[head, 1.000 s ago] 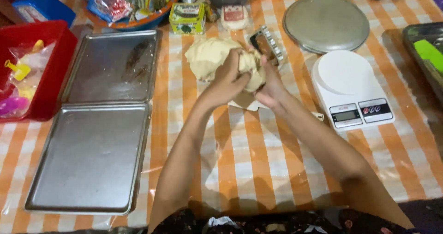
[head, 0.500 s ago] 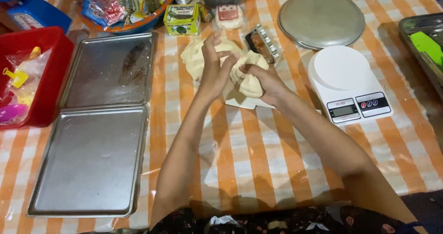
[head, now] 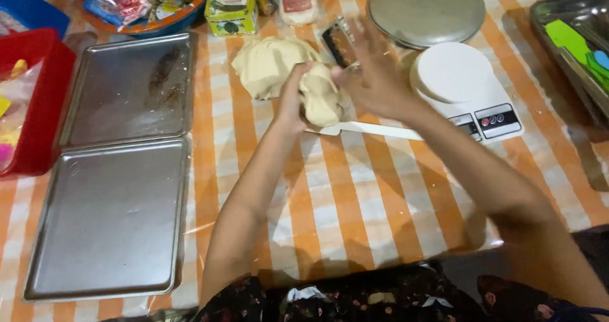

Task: Kneading a large batch of dough, portioning it into smaller pieces by weight using a digital scale, rolling the pieces flat, and cutting them into shapes.

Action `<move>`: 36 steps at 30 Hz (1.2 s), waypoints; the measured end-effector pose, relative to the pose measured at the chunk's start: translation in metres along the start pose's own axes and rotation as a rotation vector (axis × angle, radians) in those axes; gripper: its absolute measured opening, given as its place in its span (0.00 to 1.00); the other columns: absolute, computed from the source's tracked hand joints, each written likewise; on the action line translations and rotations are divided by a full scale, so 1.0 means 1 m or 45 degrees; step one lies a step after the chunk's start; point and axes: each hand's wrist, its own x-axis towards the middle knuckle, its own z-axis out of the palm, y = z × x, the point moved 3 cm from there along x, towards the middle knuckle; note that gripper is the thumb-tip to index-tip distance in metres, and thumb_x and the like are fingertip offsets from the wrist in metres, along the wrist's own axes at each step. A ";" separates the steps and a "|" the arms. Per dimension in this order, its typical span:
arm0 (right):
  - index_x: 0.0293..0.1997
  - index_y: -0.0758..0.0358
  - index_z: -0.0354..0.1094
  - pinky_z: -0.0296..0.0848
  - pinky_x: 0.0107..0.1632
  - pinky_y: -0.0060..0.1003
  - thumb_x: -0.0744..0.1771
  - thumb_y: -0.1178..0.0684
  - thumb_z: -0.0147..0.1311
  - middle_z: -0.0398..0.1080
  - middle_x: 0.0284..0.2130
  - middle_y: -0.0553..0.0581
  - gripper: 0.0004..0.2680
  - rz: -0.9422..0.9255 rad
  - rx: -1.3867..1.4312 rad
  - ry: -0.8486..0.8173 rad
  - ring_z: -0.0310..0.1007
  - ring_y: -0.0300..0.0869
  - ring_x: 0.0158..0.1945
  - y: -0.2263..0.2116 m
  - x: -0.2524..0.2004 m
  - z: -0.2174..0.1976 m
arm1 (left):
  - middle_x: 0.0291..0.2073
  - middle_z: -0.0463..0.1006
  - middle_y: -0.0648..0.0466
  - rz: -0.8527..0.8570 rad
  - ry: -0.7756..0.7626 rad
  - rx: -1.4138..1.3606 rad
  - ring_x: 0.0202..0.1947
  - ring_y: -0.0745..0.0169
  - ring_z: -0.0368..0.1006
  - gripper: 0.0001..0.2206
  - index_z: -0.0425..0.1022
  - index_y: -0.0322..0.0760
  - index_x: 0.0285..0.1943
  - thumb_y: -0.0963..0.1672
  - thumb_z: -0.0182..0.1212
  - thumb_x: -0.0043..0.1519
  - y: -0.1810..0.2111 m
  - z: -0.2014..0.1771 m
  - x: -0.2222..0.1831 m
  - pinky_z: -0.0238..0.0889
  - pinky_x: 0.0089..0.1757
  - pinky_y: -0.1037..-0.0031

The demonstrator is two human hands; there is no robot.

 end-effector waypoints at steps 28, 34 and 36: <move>0.76 0.60 0.46 0.57 0.61 0.48 0.65 0.52 0.59 0.60 0.59 0.65 0.30 0.888 -0.004 0.097 0.55 0.52 0.67 0.199 -0.163 -0.091 | 0.33 0.80 0.47 -0.042 0.005 -0.233 0.37 0.49 0.77 0.18 0.78 0.38 0.42 0.53 0.62 0.52 0.007 0.001 -0.007 0.71 0.44 0.61; 0.72 0.61 0.49 0.62 0.56 0.50 0.63 0.50 0.60 0.60 0.65 0.61 0.29 0.820 0.029 0.161 0.60 0.51 0.66 0.202 -0.162 -0.093 | 0.35 0.80 0.52 -0.021 0.081 -0.247 0.40 0.52 0.76 0.16 0.78 0.46 0.40 0.54 0.63 0.51 0.010 -0.006 -0.003 0.71 0.44 0.62; 0.73 0.68 0.47 0.65 0.53 0.53 0.68 0.40 0.48 0.59 0.63 0.72 0.28 0.728 0.121 0.271 0.61 0.56 0.63 0.219 -0.160 -0.088 | 0.36 0.80 0.52 -0.020 0.102 -0.260 0.41 0.52 0.76 0.17 0.78 0.45 0.43 0.54 0.62 0.51 0.012 -0.006 -0.004 0.71 0.43 0.63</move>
